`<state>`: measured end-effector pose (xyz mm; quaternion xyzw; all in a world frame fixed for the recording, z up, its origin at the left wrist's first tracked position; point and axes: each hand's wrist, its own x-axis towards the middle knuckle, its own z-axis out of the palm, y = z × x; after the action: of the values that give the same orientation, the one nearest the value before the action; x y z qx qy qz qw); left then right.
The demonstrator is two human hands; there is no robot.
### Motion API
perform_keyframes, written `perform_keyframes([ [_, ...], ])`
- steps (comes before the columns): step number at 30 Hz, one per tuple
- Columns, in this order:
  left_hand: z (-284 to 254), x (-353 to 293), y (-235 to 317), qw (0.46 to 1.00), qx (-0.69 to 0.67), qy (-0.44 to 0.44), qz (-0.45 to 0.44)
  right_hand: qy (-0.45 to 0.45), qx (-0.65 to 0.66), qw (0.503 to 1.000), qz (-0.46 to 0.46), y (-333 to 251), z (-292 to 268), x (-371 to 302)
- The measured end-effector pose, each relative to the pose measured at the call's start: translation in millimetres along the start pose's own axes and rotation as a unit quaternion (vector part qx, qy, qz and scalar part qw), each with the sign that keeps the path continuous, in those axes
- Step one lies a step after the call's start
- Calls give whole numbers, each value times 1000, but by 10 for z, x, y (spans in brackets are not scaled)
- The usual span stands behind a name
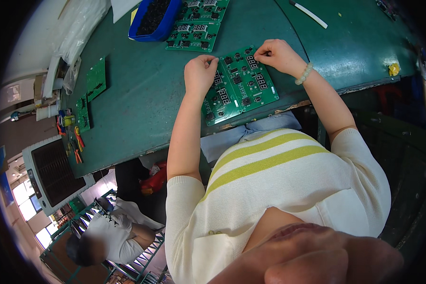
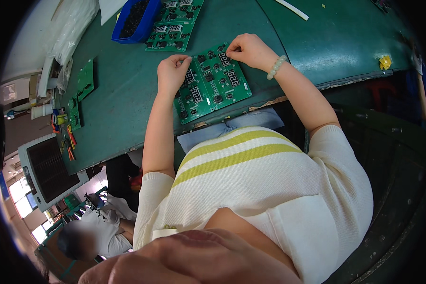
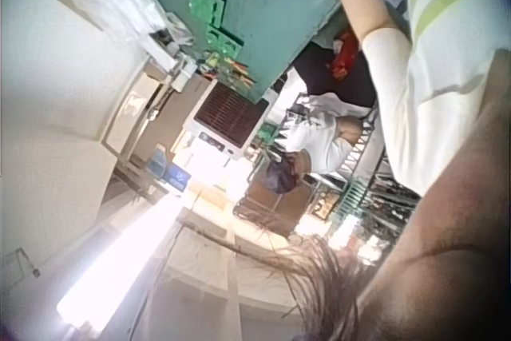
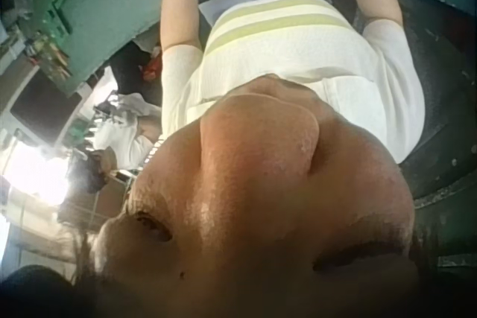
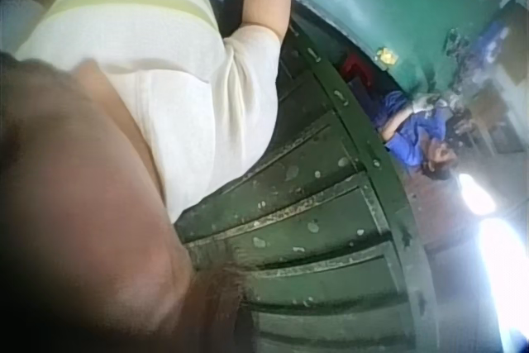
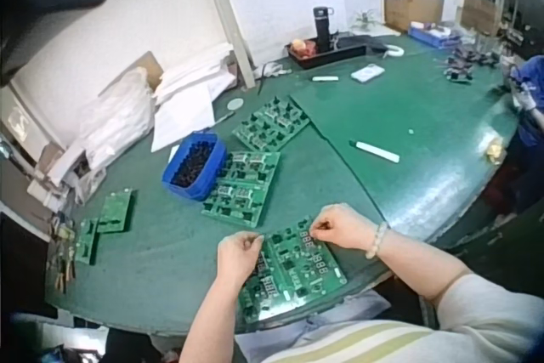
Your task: Insert small electronic components into designated slots on a printed circuit board.
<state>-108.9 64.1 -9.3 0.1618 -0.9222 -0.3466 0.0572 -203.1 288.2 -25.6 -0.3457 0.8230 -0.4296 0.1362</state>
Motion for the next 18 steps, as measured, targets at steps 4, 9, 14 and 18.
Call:
perform_keyframes([
  [4,-29,-2,-13,997,60,4,45,-16,-90,996,-8,-69,10,6],
  [9,-92,34,44,988,142,-48,43,5,-24,999,26,-56,65,-38],
  [14,-143,61,111,985,158,-67,16,15,93,992,82,39,111,-54],
  [18,-110,125,190,988,146,-51,26,32,127,988,79,112,16,-35],
])
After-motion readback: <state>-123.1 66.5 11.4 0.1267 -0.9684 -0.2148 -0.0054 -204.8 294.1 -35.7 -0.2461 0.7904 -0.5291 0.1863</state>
